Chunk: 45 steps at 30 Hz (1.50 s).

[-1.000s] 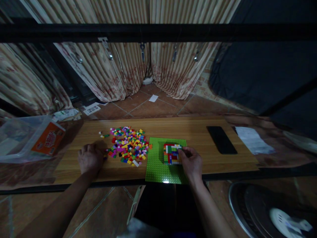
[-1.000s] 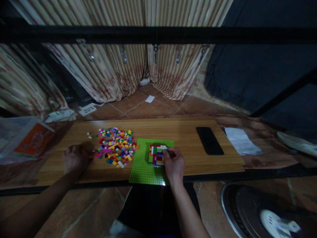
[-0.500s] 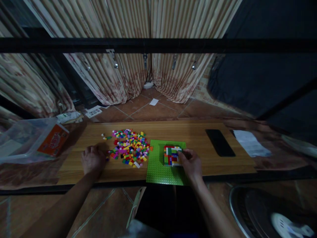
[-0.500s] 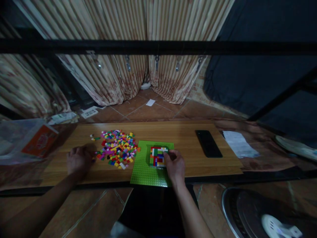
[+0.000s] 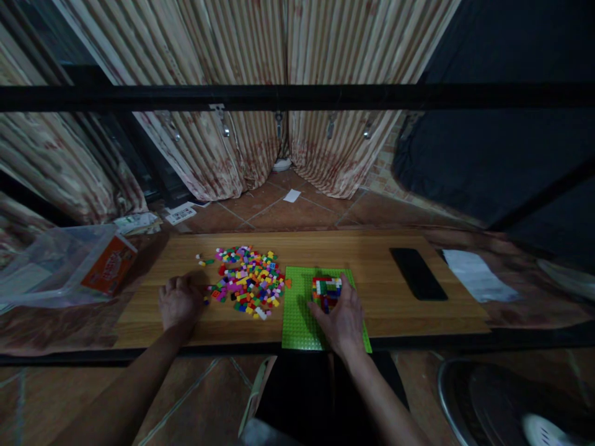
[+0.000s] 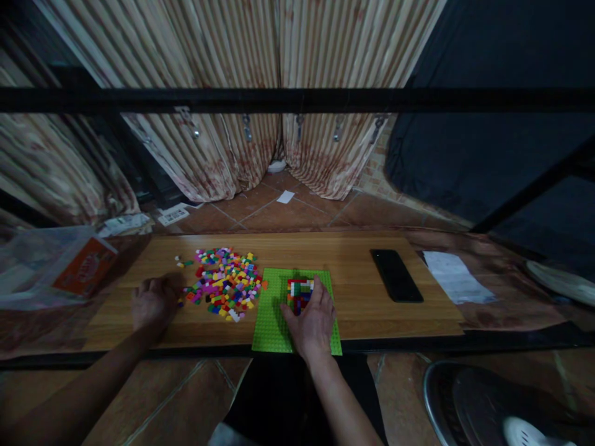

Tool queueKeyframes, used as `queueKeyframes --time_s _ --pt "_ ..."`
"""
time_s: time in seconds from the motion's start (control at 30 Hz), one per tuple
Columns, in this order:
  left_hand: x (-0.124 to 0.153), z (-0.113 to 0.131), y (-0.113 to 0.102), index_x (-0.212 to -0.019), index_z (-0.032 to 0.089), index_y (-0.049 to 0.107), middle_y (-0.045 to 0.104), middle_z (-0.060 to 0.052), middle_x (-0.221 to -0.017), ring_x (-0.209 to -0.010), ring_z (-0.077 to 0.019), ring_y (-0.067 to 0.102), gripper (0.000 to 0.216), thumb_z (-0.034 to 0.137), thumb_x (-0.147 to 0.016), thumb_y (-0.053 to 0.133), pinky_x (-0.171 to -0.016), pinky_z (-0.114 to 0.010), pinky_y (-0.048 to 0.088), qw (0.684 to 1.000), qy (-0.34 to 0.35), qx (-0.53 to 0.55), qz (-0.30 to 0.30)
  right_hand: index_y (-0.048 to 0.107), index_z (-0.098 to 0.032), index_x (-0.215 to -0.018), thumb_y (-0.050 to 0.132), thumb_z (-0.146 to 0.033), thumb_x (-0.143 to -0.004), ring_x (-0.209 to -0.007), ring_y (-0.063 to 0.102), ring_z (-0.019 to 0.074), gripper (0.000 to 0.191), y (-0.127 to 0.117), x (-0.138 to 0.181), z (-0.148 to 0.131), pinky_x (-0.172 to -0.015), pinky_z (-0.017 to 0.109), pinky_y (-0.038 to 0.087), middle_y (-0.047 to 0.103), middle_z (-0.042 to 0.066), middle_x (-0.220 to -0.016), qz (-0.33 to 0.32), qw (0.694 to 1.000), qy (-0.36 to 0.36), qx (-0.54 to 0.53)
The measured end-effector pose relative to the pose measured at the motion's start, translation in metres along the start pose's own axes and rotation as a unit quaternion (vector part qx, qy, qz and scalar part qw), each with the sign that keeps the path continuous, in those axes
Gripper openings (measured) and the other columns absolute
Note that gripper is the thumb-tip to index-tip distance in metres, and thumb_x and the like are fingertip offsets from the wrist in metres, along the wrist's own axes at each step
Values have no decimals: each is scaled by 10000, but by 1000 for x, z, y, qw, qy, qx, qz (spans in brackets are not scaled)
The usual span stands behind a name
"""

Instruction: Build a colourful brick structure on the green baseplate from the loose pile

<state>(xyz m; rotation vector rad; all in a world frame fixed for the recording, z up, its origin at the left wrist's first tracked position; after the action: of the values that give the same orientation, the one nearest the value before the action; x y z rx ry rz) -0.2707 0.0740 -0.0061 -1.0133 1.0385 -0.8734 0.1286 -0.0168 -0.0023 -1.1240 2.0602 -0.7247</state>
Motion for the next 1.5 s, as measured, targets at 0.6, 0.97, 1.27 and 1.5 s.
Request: queueKeyframes --time_s 0.6,0.97,1.27,1.5 --pt "4 -1 -1 -1148 81 608 594 -184 -1137 -1018 -308 505 391 209 -861 373 -909 -422 389 1000 -5 -22 20 664 -198 -1071 435 -288 -923 -1015 530 260 287 18 5 -62 -926 440 422 631 107 -1072 -37 981 -187 -19" --pt "4 -2 0 -1133 99 612 599 -167 -1136 -1032 -311 513 379 226 -860 382 -895 -416 392 999 -6 -16 27 667 -203 -883 435 -209 -888 -852 543 241 232 67 -16 -65 -768 356 444 604 103 -897 -47 989 -141 -9" --pt "5 -1 -1 -1129 84 606 592 -178 -1147 -1051 -319 510 376 217 -859 381 -906 -422 397 1000 -15 -18 11 644 -198 -870 434 -219 -888 -867 582 229 211 67 -11 -65 -796 352 443 664 85 -891 -99 984 -131 -74" --pt "5 -1 -1 -1160 98 599 592 -169 -1133 -1038 -319 509 390 218 -872 365 -893 -422 395 1000 -17 -15 15 618 -194 -909 428 -273 -900 -816 625 211 206 65 -11 -70 -765 327 463 680 74 -873 -114 974 -126 -152"
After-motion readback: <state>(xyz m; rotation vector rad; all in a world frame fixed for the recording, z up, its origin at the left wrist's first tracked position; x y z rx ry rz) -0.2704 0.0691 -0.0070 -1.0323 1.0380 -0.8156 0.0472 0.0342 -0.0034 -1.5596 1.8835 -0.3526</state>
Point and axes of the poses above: each hand's wrist, its own x-axis away from the middle knuckle, its own y-axis out of the palm, z = x × y, the point moved 8 cm from there along -x, towards the middle knuckle
